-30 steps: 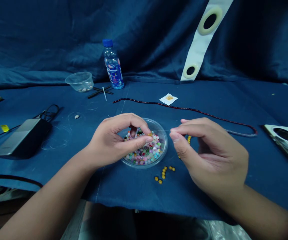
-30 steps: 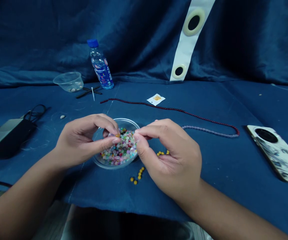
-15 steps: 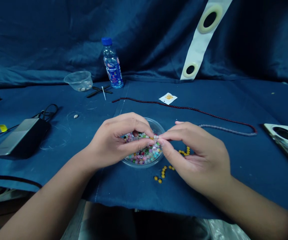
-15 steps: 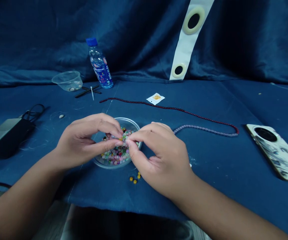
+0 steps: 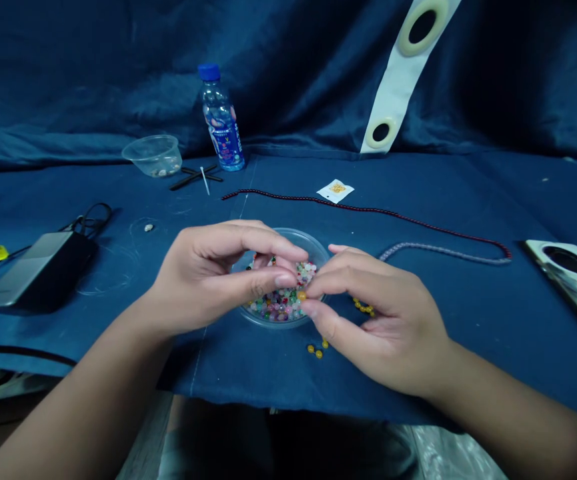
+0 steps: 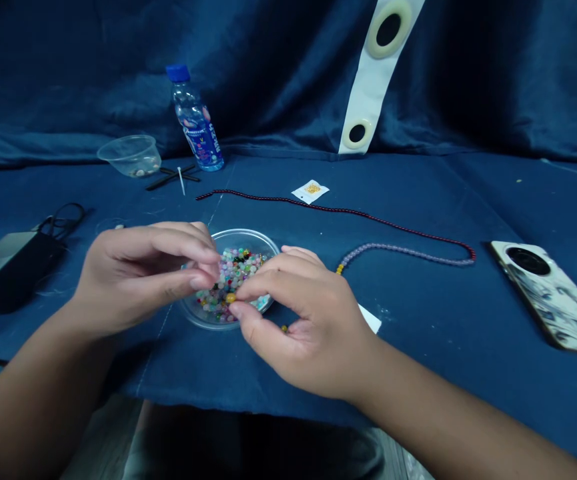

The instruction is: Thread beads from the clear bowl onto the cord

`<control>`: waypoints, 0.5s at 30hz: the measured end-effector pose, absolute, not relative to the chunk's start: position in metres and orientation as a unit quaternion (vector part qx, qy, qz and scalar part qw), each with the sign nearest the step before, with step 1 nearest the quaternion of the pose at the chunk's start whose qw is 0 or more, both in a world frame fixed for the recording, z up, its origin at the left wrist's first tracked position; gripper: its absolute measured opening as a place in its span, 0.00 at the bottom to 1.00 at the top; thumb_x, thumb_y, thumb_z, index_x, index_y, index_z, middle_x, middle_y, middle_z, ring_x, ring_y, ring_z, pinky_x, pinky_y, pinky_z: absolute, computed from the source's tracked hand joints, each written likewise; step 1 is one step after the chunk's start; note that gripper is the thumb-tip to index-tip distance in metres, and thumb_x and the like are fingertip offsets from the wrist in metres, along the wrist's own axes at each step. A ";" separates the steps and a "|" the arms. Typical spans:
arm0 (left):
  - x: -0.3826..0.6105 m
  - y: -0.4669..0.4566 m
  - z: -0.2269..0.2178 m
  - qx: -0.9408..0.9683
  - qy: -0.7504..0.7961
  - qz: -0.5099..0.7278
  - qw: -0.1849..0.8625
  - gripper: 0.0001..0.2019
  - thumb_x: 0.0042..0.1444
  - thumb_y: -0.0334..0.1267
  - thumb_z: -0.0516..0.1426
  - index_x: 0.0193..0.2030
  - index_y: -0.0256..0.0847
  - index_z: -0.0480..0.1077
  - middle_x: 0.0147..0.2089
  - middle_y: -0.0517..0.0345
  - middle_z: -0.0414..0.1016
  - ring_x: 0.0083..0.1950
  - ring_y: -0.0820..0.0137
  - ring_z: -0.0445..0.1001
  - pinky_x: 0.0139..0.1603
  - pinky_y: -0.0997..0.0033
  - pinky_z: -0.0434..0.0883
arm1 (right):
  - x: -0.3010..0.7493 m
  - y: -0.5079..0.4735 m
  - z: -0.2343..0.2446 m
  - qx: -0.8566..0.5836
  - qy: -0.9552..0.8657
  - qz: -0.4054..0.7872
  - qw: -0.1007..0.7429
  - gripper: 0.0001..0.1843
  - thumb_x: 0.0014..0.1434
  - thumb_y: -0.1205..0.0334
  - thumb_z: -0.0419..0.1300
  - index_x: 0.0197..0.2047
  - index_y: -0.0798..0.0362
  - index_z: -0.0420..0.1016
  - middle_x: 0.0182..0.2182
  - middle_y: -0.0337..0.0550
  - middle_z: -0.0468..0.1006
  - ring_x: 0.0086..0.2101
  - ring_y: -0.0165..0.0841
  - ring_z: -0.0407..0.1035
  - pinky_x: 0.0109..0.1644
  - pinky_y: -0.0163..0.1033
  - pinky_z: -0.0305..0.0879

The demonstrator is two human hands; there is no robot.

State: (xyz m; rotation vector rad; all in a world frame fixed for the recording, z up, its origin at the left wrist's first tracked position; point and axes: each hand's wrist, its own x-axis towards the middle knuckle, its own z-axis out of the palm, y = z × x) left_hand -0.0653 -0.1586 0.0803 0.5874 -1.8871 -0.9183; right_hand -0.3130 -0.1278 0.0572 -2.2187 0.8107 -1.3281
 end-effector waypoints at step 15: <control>-0.072 -0.156 0.080 0.236 -0.773 -0.351 0.473 0.10 0.66 0.32 0.74 0.50 0.53 0.88 0.43 0.59 0.88 0.41 0.68 0.81 0.43 0.62 0.77 | -0.309 -0.125 0.060 -0.781 0.278 -0.490 0.269 0.09 0.70 0.71 0.71 0.47 0.45 0.87 0.42 0.35 0.91 0.43 0.35 0.86 0.61 0.49 0.82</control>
